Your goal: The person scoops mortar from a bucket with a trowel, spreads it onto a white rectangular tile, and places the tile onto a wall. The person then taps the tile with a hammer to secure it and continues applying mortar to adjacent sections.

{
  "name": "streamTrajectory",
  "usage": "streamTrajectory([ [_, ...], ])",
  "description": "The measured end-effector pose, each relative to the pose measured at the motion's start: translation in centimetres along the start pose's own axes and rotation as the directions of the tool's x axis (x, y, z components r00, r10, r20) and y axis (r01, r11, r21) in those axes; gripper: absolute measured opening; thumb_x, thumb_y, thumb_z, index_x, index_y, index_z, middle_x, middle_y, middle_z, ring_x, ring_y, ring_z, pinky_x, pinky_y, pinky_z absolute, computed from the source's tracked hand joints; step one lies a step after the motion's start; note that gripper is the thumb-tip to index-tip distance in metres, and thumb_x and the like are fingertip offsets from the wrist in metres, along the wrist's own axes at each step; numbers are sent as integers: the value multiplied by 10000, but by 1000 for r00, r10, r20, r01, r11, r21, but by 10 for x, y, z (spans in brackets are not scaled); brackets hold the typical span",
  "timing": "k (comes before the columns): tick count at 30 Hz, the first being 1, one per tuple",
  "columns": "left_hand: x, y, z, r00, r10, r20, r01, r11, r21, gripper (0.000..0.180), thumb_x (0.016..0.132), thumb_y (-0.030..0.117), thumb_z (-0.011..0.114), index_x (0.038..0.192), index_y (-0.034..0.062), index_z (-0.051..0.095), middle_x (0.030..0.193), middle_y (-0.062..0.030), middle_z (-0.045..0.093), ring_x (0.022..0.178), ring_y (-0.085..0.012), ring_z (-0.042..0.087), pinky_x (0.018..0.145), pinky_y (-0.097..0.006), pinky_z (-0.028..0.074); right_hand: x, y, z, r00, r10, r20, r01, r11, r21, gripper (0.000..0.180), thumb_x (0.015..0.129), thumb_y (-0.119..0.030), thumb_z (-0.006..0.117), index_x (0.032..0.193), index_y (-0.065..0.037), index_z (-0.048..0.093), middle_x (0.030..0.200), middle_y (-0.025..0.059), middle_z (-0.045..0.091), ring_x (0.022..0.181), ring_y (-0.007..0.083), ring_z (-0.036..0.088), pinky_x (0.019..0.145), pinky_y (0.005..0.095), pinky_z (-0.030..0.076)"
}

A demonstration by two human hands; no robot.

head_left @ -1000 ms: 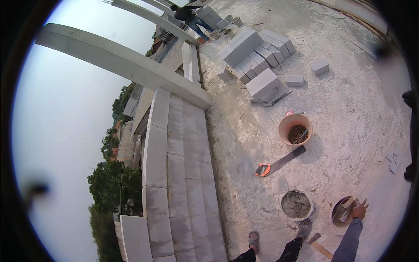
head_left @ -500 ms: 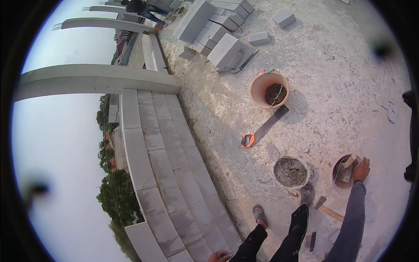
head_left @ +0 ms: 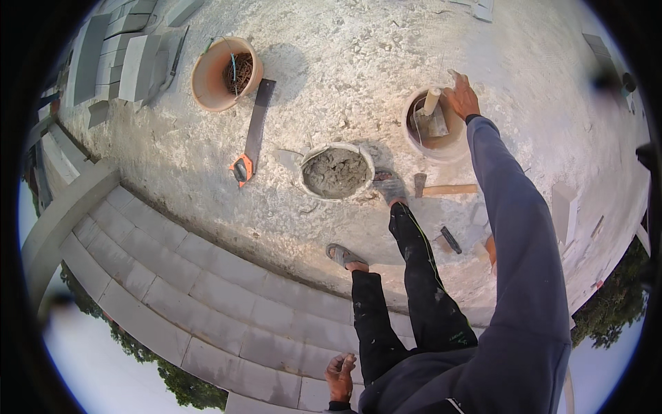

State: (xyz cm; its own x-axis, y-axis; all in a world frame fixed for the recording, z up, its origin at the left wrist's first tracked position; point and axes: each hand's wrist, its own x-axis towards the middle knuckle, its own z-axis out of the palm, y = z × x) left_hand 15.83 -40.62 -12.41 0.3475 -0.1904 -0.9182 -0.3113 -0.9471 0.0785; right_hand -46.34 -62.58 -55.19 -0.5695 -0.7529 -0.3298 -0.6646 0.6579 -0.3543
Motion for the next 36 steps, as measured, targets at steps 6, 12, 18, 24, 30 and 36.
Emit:
streamTrajectory([
  [6,-5,-1,-4,998,57,-7,-57,997,-50,245,975,209,710,1091,-5,680,1051,-100,731,977,-210,709,863,-339,567,-9,-36,24,918,-68,392,262,844,-468,468,870,-112,665,1325,-115,555,1358,191,518,1228,410,595,956,509,559],
  [12,-14,-6,2,992,117,45,-113,990,-83,301,974,236,719,1097,-38,693,994,-81,736,916,-131,679,841,-277,542,-109,17,45,926,60,374,113,899,-423,190,909,-91,582,1012,-31,730,1051,266,702,975,436,707,840,520,581],
  [18,-38,-64,-18,981,193,-21,-193,981,-31,332,984,291,705,1128,-8,690,1014,-70,734,941,-140,663,865,-319,531,-198,10,28,926,-69,371,261,827,-498,214,905,-226,594,965,-32,664,955,195,727,907,405,722,780,537,575],
  [24,-79,-139,-59,928,304,-217,-355,900,-255,285,937,269,727,1058,12,725,956,-113,754,901,-196,705,855,-349,544,-281,32,-45,560,302,772,-284,945,-164,210,873,-214,563,988,-44,608,779,100,608,568,250,555,431,381,433],
  [30,-49,-328,-68,932,222,-285,-317,882,-349,268,923,242,738,1074,20,733,962,-92,750,886,-176,694,824,-325,536,-451,-46,-91,417,220,882,-872,369,321,301,925,-342,661,1109,-108,617,1062,123,655,945,300,669,789,422,566],
  [36,-12,-594,-67,951,-87,-296,-202,548,-812,167,917,172,703,1044,66,722,921,-47,739,774,-161,674,664,-298,518,-648,-249,-24,304,56,951,-759,618,206,188,807,-137,579,968,-42,563,1087,171,600,946,413,661,770,547,559],
])
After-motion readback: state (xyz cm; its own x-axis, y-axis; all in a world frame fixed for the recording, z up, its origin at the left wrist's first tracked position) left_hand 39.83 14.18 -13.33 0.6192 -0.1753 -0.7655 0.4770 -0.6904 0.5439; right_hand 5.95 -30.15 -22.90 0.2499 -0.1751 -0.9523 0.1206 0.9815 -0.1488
